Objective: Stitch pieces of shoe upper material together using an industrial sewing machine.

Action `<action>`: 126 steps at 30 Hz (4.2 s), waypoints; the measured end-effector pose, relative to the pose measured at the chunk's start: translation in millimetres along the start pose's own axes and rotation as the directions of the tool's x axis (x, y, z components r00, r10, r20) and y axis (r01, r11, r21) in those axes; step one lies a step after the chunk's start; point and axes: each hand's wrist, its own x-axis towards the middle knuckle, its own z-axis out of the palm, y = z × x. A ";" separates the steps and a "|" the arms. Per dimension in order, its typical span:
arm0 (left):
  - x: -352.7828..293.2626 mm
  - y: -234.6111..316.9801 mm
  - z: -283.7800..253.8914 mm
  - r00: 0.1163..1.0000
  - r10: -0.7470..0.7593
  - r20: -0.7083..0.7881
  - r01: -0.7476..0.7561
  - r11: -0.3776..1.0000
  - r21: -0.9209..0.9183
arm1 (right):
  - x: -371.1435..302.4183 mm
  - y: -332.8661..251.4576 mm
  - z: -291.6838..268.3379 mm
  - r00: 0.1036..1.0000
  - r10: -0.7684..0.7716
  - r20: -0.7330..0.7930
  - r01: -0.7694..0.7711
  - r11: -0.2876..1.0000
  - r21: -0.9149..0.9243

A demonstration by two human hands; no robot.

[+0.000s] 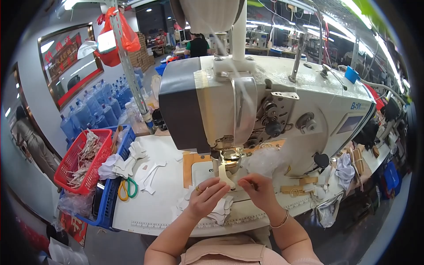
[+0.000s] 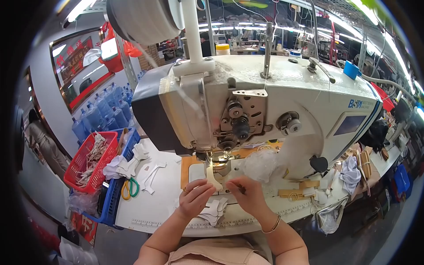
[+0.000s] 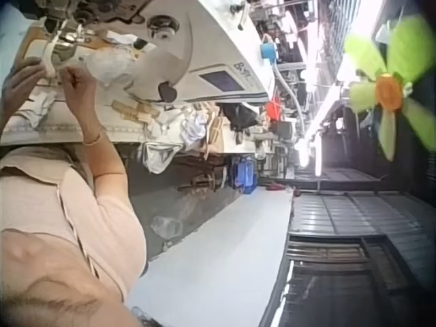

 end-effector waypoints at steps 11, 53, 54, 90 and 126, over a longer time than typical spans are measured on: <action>-9.6 1.9 5.7 0.997 -0.047 -0.065 0.050 0.997 0.051 | 1.3 8.8 9.7 0.821 0.345 0.454 -0.554 0.672 0.491; 11.9 -0.2 4.1 0.998 -0.065 -0.007 0.066 0.990 0.124 | 17.9 10.7 9.5 0.823 0.363 0.436 -0.565 0.588 0.578; 14.6 -4.4 5.0 0.998 -0.058 -0.008 0.059 0.990 0.129 | 21.7 11.5 11.9 0.827 0.367 0.425 -0.561 0.575 0.596; 14.9 -93.0 8.5 0.940 -0.337 0.060 0.341 0.905 -0.253 | -32.3 40.2 49.6 0.658 0.601 0.453 -0.729 0.361 0.581; 26.6 -47.6 7.7 0.977 -0.185 -0.108 0.183 0.983 -0.029 | -110.2 53.9 22.8 0.936 0.054 0.347 0.120 0.879 -0.462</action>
